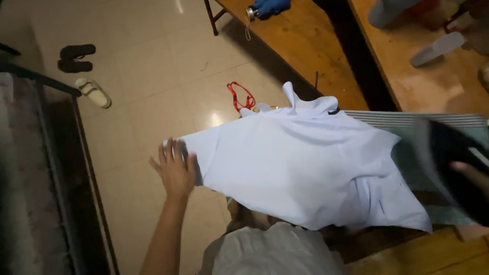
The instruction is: The person irons a white shirt on an ironing board. They repeatedly smooth the fabric with their hands and move the iron over the sleeves, shoulders, and body of the shirt to remove wrinkles.
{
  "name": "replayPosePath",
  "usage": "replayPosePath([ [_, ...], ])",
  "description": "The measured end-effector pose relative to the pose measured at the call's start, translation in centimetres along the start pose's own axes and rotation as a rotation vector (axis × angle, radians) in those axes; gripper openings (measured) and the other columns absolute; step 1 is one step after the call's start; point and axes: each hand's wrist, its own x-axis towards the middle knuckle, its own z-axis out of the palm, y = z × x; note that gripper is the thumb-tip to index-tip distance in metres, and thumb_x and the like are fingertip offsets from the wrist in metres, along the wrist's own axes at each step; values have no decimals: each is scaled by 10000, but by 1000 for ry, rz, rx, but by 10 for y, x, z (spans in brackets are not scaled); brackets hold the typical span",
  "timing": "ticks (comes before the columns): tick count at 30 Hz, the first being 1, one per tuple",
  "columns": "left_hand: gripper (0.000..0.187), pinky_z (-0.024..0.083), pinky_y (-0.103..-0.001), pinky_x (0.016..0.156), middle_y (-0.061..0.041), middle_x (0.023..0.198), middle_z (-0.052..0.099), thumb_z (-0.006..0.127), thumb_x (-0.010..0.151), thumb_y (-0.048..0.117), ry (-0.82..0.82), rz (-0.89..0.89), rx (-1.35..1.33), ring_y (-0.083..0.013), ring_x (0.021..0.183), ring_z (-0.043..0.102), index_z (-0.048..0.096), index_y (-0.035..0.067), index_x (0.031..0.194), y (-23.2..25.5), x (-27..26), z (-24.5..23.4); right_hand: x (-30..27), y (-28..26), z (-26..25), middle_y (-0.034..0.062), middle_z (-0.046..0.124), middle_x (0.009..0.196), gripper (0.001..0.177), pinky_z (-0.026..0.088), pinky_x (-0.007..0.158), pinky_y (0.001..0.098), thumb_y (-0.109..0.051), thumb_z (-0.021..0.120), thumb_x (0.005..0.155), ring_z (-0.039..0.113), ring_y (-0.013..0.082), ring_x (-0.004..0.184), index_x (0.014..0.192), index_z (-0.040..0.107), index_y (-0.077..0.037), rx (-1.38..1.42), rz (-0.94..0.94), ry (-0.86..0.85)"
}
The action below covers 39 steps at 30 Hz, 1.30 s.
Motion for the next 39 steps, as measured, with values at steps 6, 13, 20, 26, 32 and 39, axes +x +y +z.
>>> replayPosePath([
  [6,392,454,-529,1086,-89,988,777,616,909,499,-297,-246,-283,-284,985,720,791,194,1084,-17,71,20,-61,-175,51,221,736,740,769,608,668,437,-751,640,827,771,338,629,1001,846,-31,-127,32,-256],
  [13,406,538,-438,741,-126,884,743,722,874,521,-124,-339,-323,-328,819,705,798,137,981,-32,63,27,-77,-290,141,237,703,670,763,562,647,489,-762,616,815,714,401,657,774,785,-19,-68,-303,-150],
  [20,333,533,-428,706,-112,830,716,729,858,435,-141,-502,-462,-302,751,684,776,129,981,-38,59,30,-60,-347,159,240,688,662,781,562,626,486,-756,653,809,703,406,629,738,762,14,-104,-379,-44],
  [26,348,535,-442,731,-114,862,721,718,865,436,-124,-432,-472,-318,792,691,767,118,997,-42,59,30,-53,-416,173,223,697,675,806,569,632,482,-784,665,796,716,382,655,728,757,13,-151,-492,-100],
  [32,412,536,-457,800,-133,932,741,681,862,482,-226,-394,-348,-349,885,703,787,96,963,-41,69,23,-55,-451,177,185,714,701,782,567,605,480,-769,683,766,731,365,672,764,742,10,12,-562,-47],
  [39,428,371,-532,988,-83,832,768,644,788,550,-544,-126,-108,-277,871,715,836,174,854,-34,120,88,-54,-379,161,232,724,722,805,566,650,487,-800,652,777,731,386,691,781,778,-5,-99,-377,-129],
])
